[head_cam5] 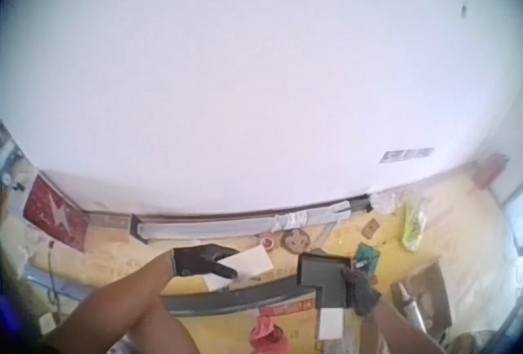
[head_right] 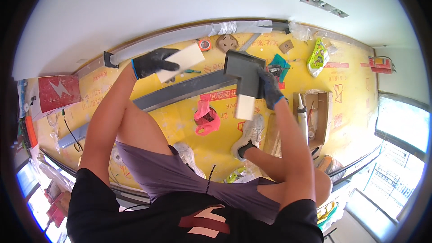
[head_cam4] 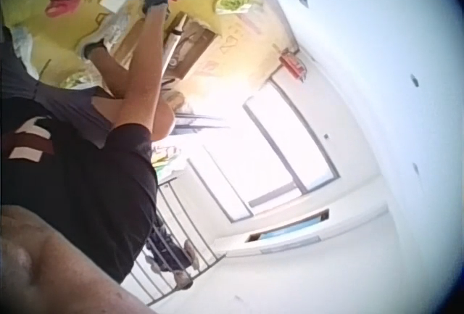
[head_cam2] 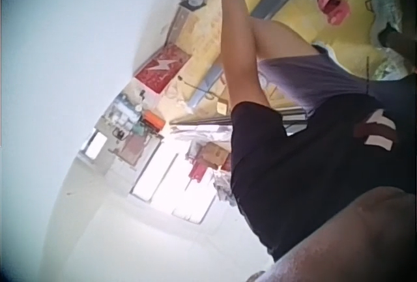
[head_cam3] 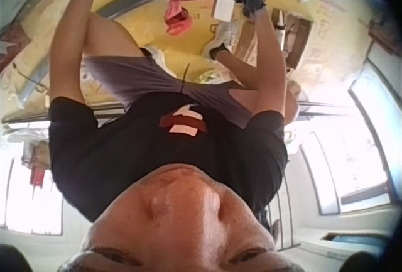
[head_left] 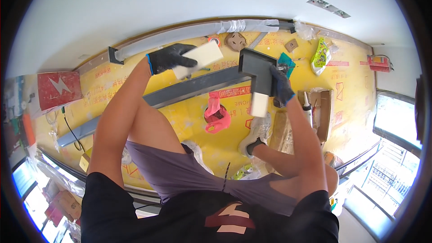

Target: Drilling holes into metal and plastic components for a renovation project.

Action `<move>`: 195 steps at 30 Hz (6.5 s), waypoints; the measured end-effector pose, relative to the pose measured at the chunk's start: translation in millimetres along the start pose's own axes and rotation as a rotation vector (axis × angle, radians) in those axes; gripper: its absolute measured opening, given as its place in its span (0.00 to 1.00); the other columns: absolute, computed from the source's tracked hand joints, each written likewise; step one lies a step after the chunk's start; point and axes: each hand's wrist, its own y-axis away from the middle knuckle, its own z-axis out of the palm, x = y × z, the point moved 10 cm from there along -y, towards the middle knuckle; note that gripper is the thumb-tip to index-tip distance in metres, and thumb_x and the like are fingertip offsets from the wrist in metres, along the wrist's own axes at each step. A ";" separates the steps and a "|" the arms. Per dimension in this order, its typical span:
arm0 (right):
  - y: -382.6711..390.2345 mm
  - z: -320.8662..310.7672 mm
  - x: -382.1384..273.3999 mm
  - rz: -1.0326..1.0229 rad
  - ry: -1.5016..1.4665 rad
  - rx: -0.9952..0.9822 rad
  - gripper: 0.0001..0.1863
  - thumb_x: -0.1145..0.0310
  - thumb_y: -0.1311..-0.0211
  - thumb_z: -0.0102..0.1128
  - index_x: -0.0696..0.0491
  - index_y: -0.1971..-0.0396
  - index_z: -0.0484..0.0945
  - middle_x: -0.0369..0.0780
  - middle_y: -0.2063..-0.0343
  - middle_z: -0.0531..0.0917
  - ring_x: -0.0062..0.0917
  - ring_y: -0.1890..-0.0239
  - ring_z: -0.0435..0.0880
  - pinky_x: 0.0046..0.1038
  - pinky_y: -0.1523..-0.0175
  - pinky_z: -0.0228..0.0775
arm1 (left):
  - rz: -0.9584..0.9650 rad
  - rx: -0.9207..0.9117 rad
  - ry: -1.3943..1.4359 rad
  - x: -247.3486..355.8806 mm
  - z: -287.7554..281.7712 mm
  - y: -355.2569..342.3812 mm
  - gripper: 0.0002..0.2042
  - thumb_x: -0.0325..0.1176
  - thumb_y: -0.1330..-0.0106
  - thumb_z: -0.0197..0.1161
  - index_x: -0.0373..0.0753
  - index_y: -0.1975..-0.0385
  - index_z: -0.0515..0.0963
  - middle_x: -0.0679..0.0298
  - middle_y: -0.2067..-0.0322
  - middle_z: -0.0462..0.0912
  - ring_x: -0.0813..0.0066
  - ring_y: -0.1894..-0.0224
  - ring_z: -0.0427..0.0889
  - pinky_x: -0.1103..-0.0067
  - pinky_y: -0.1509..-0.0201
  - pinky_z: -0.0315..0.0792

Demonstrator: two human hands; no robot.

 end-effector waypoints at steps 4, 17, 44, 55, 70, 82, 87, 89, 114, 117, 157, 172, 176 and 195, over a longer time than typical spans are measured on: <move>53.6 -6.1 -65.3 -0.052 0.074 0.051 0.20 0.54 0.25 0.57 0.53 0.46 0.80 0.38 0.52 0.85 0.24 0.53 0.85 0.29 0.46 0.81 | 0.262 -0.107 -0.350 47.4 53.1 -4.3 0.28 0.42 0.36 0.71 0.32 0.39 0.76 0.60 0.53 0.84 0.76 0.51 0.80 0.76 0.44 0.75; 195.2 37.3 -120.5 -0.098 0.091 0.187 0.18 0.56 0.24 0.57 0.53 0.47 0.79 0.38 0.55 0.85 0.23 0.56 0.84 0.27 0.53 0.81 | 0.182 -0.229 -0.399 104.1 128.6 23.2 0.28 0.42 0.39 0.74 0.32 0.43 0.79 0.60 0.55 0.88 0.77 0.55 0.83 0.76 0.49 0.77; 133.4 14.7 -97.1 -0.072 0.139 0.183 0.27 0.48 0.27 0.57 0.55 0.42 0.77 0.38 0.52 0.85 0.24 0.54 0.85 0.29 0.48 0.80 | 0.647 0.654 0.428 102.1 2.2 -14.2 0.23 0.55 0.25 0.51 0.41 0.48 0.79 0.60 0.51 0.84 0.67 0.50 0.81 0.65 0.43 0.72; 32.1 -81.2 17.2 -0.019 -0.031 0.292 0.23 0.46 0.26 0.55 0.49 0.46 0.79 0.37 0.55 0.87 0.24 0.58 0.88 0.30 0.53 0.84 | -0.014 0.496 -1.304 -149.7 -120.3 23.6 0.41 0.50 0.50 0.79 0.44 0.35 0.70 0.49 0.45 0.78 0.46 0.40 0.76 0.57 0.38 0.71; 41.7 -130.7 192.3 0.074 -0.008 0.468 0.26 0.49 0.22 0.51 0.55 0.38 0.76 0.39 0.50 0.85 0.24 0.53 0.83 0.27 0.47 0.77 | -0.356 0.494 -1.353 -217.9 -87.9 -20.6 0.51 0.46 0.56 0.79 0.39 0.30 0.59 0.49 0.40 0.70 0.47 0.38 0.71 0.54 0.37 0.69; -44.9 -118.3 173.6 -0.014 0.548 0.474 0.26 0.49 0.27 0.54 0.52 0.40 0.79 0.51 0.50 0.86 0.38 0.46 0.84 0.33 0.40 0.72 | -0.248 0.606 -1.422 -192.9 -89.8 -0.9 0.52 0.48 0.56 0.82 0.42 0.29 0.60 0.53 0.41 0.71 0.52 0.38 0.71 0.53 0.37 0.68; -19.9 -78.0 121.2 -0.019 1.142 0.542 0.27 0.48 0.28 0.51 0.53 0.44 0.82 0.53 0.46 0.83 0.48 0.43 0.81 0.42 0.37 0.71 | -0.096 0.385 -1.577 -148.1 -74.4 6.9 0.50 0.53 0.54 0.80 0.42 0.30 0.63 0.52 0.40 0.72 0.47 0.39 0.73 0.54 0.37 0.67; -11.6 -94.7 103.7 -0.115 1.183 0.557 0.25 0.48 0.29 0.52 0.53 0.48 0.83 0.53 0.50 0.84 0.49 0.46 0.82 0.43 0.39 0.72 | -0.027 0.283 -1.613 -135.5 -70.4 -16.4 0.47 0.53 0.51 0.78 0.42 0.31 0.65 0.51 0.39 0.72 0.46 0.38 0.72 0.53 0.36 0.67; 24.9 36.2 185.8 0.393 0.952 -0.221 0.22 0.60 0.46 0.71 0.55 0.53 0.84 0.51 0.54 0.86 0.41 0.51 0.87 0.38 0.45 0.79 | 0.015 0.177 -0.880 -142.4 84.4 -54.5 0.17 0.19 0.43 0.56 0.37 0.53 0.76 0.44 0.58 0.84 0.44 0.53 0.83 0.61 0.48 0.76; 26.1 37.8 151.6 -0.056 1.418 -0.112 0.21 0.59 0.44 0.68 0.51 0.51 0.83 0.46 0.53 0.86 0.38 0.46 0.84 0.36 0.44 0.77 | 0.049 0.218 -0.944 -135.5 90.4 -52.5 0.19 0.18 0.44 0.57 0.39 0.51 0.76 0.46 0.59 0.82 0.45 0.53 0.82 0.61 0.47 0.75; 0.3 151.4 232.2 -0.377 1.485 -0.026 0.10 0.64 0.36 0.56 0.51 0.71 0.85 0.47 0.70 0.87 0.39 0.66 0.89 0.40 0.63 0.79 | -0.055 -0.005 -0.779 -149.7 116.6 -47.6 0.09 0.19 0.42 0.56 0.37 0.62 0.74 0.46 0.65 0.82 0.45 0.59 0.81 0.65 0.53 0.75; 13.0 140.7 217.3 -0.247 1.760 -0.256 0.10 0.64 0.38 0.60 0.50 0.64 0.87 0.46 0.65 0.88 0.39 0.59 0.89 0.39 0.57 0.81 | -0.078 -0.011 -0.946 -162.5 96.7 -59.7 0.09 0.24 0.43 0.57 0.37 0.62 0.76 0.45 0.65 0.83 0.43 0.58 0.82 0.62 0.53 0.76; 22.4 133.8 206.2 -0.351 1.628 -0.220 0.11 0.65 0.40 0.61 0.52 0.64 0.88 0.48 0.62 0.88 0.43 0.59 0.88 0.41 0.55 0.81 | -0.106 -0.017 -0.980 -158.5 93.5 -59.6 0.11 0.25 0.43 0.59 0.38 0.60 0.78 0.47 0.63 0.84 0.45 0.57 0.82 0.63 0.51 0.76; -28.7 -27.1 119.9 -0.077 0.504 0.443 0.11 0.68 0.48 0.73 0.55 0.64 0.88 0.42 0.69 0.91 0.26 0.67 0.89 0.29 0.57 0.80 | 0.154 0.471 0.012 -217.3 45.4 -204.7 0.08 0.34 0.36 0.62 0.36 0.65 0.80 0.60 0.73 0.81 0.71 0.75 0.78 0.74 0.71 0.73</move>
